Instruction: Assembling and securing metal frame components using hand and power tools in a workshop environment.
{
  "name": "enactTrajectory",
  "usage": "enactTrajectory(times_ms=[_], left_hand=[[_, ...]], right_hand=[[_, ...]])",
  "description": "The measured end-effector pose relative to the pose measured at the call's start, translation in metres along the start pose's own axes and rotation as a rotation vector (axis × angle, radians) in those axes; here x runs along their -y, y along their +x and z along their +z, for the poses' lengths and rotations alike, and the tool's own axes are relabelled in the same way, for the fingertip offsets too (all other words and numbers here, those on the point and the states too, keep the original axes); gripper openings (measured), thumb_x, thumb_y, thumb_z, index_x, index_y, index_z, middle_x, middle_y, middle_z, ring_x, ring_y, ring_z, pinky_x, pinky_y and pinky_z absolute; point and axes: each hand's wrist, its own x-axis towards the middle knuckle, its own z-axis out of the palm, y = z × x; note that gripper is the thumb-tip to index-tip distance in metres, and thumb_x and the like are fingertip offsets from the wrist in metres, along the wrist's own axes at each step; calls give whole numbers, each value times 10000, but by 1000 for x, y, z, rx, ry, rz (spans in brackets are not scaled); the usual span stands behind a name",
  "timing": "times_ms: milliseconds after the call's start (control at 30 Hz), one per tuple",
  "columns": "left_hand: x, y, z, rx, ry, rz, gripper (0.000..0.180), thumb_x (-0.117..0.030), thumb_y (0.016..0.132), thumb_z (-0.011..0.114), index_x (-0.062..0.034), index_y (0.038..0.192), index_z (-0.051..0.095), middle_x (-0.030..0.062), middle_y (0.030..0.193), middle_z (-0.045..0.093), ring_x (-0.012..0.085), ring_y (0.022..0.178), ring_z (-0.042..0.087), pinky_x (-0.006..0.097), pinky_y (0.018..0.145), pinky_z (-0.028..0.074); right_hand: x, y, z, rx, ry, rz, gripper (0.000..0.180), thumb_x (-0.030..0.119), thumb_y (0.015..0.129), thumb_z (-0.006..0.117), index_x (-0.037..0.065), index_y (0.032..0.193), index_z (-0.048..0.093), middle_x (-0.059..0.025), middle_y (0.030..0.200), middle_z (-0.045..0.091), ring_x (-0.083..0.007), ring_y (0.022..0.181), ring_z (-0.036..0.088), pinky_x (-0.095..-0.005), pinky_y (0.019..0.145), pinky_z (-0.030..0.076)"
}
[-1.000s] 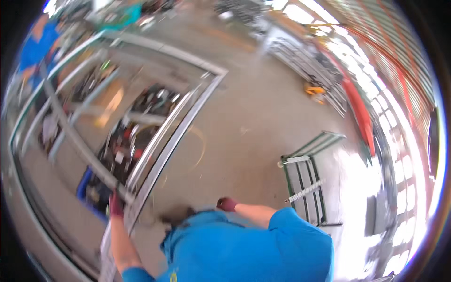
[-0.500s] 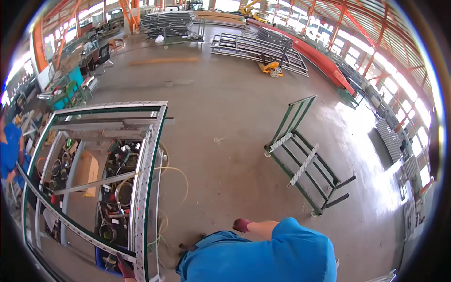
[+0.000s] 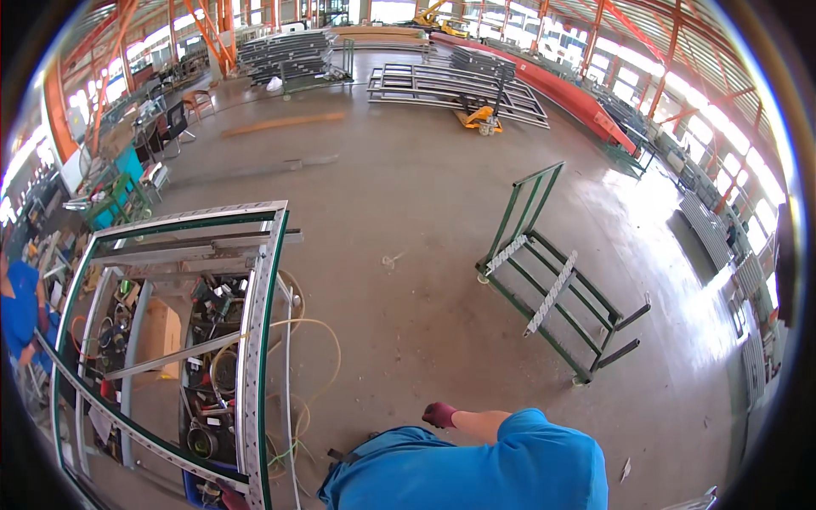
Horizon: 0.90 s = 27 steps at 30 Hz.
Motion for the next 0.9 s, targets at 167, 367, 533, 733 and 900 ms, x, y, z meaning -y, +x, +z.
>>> enactTrajectory(times_ms=[167,367,533,733,900], left_hand=[[-10,1,5,7,-92,33,619,-222,1070,502,-34,1642,362,222,1758,168,471,1480,405,636,702,532],[-11,6,11,114,-704,-110,579,-174,1095,442,-59,1652,334,251,1545,383,446,1299,518,601,820,566],[-2,10,0,397,-2130,-714,502,-257,1134,398,-47,1589,411,297,1206,714,392,997,726,480,867,589],[20,8,-31,466,-2390,-994,786,-600,1099,437,132,1268,670,310,1185,730,420,1038,716,467,903,559],[59,23,-75,563,-2465,-1070,788,-590,1102,430,146,1248,670,342,1224,704,455,1080,695,478,931,544]], right_hand=[[54,2,-9,-53,103,-83,344,346,917,617,54,1040,751,-120,774,725,-242,647,682,-396,633,552],[78,12,-5,-19,27,-91,369,362,913,625,74,1108,748,-107,797,734,-235,660,689,-405,634,552],[65,13,6,31,-26,-110,332,351,914,591,41,922,709,-120,762,718,-251,619,679,-415,594,539],[51,20,-1,85,-97,-16,352,316,930,561,17,791,684,-132,719,701,-262,588,671,-422,580,535],[36,41,-15,56,-113,-9,389,342,949,548,19,803,708,-128,697,694,-268,597,680,-438,590,548]])
